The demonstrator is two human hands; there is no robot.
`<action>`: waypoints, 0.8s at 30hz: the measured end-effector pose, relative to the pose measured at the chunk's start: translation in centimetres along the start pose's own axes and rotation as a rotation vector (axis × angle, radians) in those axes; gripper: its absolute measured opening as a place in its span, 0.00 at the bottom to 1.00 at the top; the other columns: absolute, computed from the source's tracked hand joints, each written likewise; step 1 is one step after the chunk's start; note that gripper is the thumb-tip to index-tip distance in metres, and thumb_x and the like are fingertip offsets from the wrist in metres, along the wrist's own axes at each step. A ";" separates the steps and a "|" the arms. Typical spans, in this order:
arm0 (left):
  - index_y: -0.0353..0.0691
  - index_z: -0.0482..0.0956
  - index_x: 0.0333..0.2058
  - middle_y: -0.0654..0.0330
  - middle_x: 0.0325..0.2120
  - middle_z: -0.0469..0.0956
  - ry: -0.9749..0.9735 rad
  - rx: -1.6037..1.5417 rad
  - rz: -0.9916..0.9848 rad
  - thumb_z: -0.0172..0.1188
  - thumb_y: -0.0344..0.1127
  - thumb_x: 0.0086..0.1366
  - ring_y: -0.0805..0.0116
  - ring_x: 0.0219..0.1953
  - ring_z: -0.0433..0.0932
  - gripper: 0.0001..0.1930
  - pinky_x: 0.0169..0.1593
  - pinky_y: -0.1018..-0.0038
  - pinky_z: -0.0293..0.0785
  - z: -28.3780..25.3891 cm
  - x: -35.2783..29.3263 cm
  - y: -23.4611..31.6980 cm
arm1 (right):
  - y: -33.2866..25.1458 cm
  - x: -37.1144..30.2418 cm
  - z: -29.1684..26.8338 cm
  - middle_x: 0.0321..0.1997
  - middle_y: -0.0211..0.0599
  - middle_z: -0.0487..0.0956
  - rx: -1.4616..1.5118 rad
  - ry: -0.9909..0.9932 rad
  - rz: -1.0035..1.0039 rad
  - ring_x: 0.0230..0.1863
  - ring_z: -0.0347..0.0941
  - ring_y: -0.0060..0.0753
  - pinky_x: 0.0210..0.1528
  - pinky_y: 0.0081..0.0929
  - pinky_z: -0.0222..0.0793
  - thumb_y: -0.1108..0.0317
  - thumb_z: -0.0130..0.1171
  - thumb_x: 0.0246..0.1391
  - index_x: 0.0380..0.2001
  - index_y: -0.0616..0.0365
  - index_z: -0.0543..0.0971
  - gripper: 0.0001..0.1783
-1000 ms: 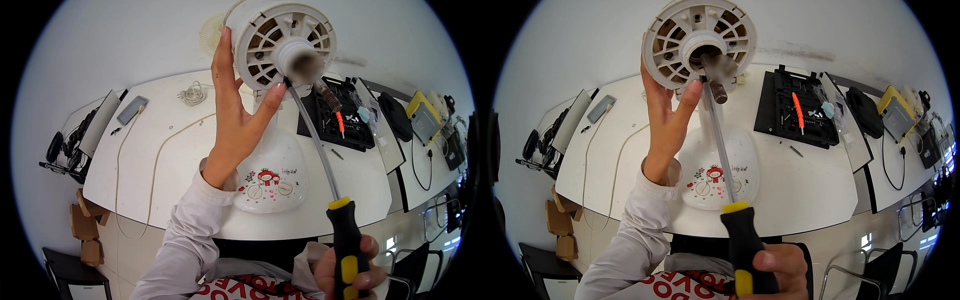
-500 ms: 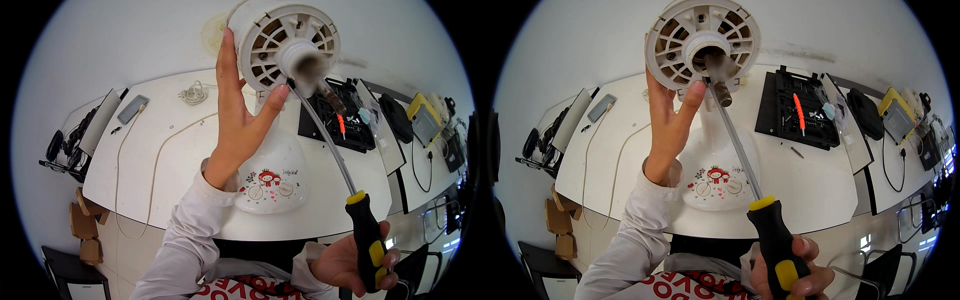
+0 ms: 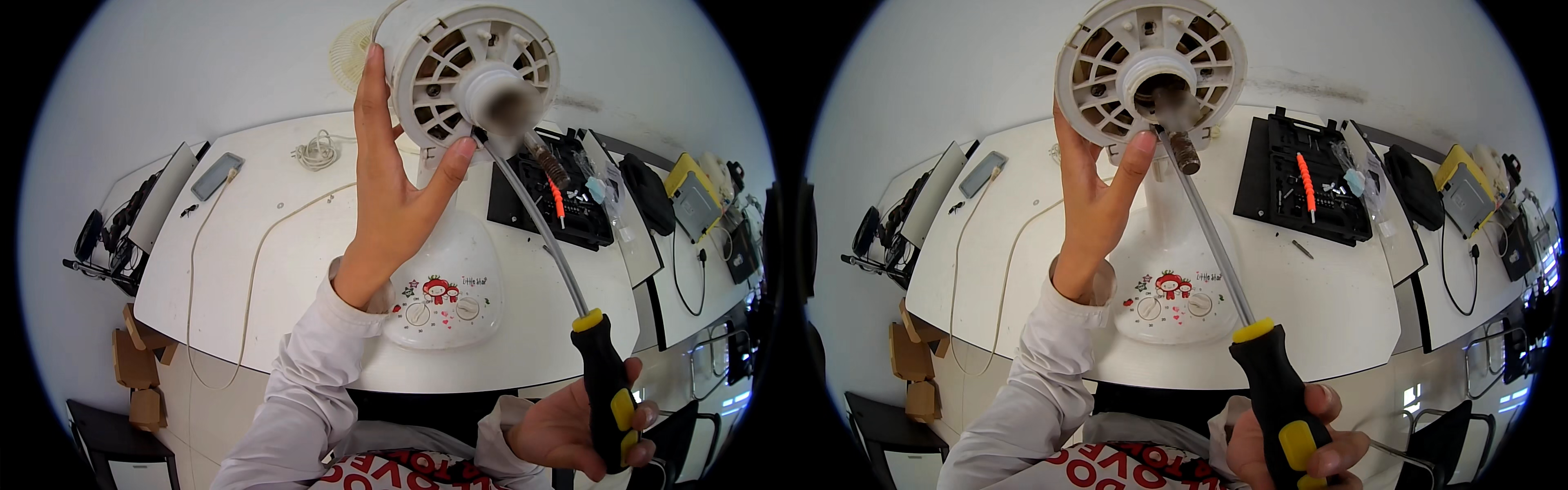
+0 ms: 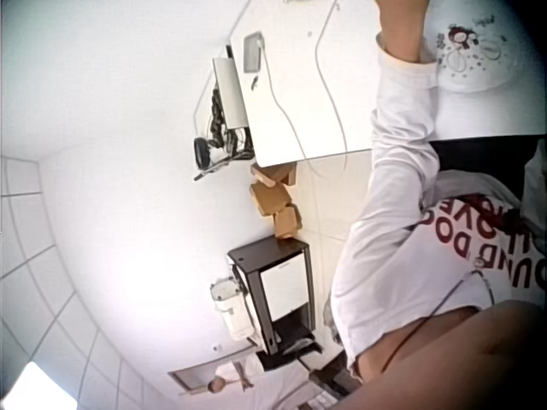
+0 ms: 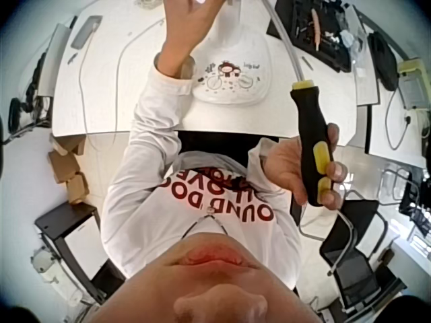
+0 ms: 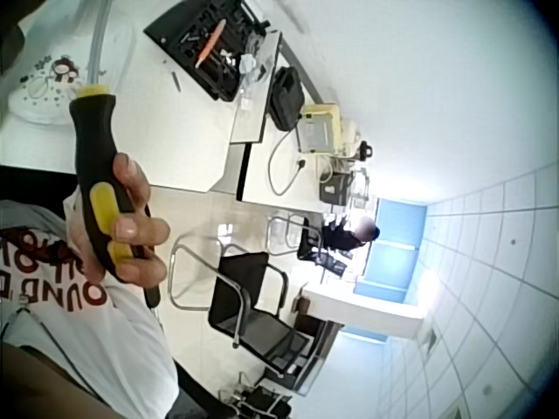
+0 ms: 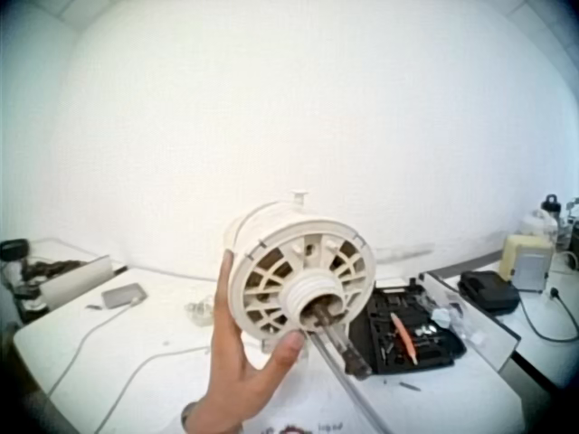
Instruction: The person uses a screwdriver to remove and reinsert screws on a white table fan, repeatedly adjusting the fan head and working on the motor housing. The person also handles a small metal pin and places it on the table.
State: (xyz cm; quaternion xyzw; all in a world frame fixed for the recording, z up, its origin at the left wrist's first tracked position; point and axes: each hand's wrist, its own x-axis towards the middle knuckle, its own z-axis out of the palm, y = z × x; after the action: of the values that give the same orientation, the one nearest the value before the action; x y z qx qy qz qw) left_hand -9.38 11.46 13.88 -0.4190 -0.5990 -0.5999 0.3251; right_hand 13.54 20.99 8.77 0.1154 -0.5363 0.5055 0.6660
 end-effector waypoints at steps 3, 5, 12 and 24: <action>0.36 0.41 0.63 0.45 0.58 0.52 -0.004 -0.007 0.004 0.61 0.38 0.54 0.54 0.57 0.62 0.45 0.53 0.62 0.65 0.5 0.0 -0.4 | 0.6 0.2 0.3 0.50 0.21 0.66 0.043 -0.050 -0.083 0.61 0.58 0.40 0.62 0.50 0.53 0.49 0.53 0.52 0.46 0.36 0.67 0.19; 0.36 0.41 0.63 0.45 0.58 0.52 -0.001 0.010 0.004 0.61 0.38 0.54 0.53 0.57 0.61 0.45 0.54 0.62 0.64 0.2 -0.1 -0.3 | 1.7 0.7 1.1 0.50 0.33 0.67 0.130 -0.110 -0.234 0.56 0.64 0.34 0.60 0.53 0.59 0.50 0.45 0.57 0.50 0.42 0.63 0.20; 0.37 0.41 0.63 0.45 0.58 0.52 0.001 0.013 0.007 0.61 0.38 0.54 0.53 0.57 0.61 0.45 0.54 0.62 0.64 -0.1 0.0 -0.1 | 1.5 0.8 0.5 0.49 0.39 0.65 0.048 -0.305 -0.354 0.55 0.64 0.37 0.58 0.49 0.64 0.50 0.45 0.58 0.49 0.45 0.61 0.20; 0.37 0.42 0.63 0.46 0.57 0.53 0.016 -0.029 -0.012 0.62 0.38 0.54 0.54 0.57 0.61 0.45 0.54 0.62 0.64 0.3 -0.1 -0.1 | -0.5 0.2 0.7 0.41 0.40 0.67 -0.081 -0.078 -0.148 0.45 0.71 0.45 0.53 0.43 0.70 0.58 0.49 0.58 0.46 0.36 0.69 0.12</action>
State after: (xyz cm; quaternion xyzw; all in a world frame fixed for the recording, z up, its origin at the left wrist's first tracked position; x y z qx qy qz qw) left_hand -9.37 11.72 13.72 -0.4151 -0.5901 -0.6141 0.3200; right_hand 13.52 20.37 9.48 0.1473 -0.5717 0.4280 0.6842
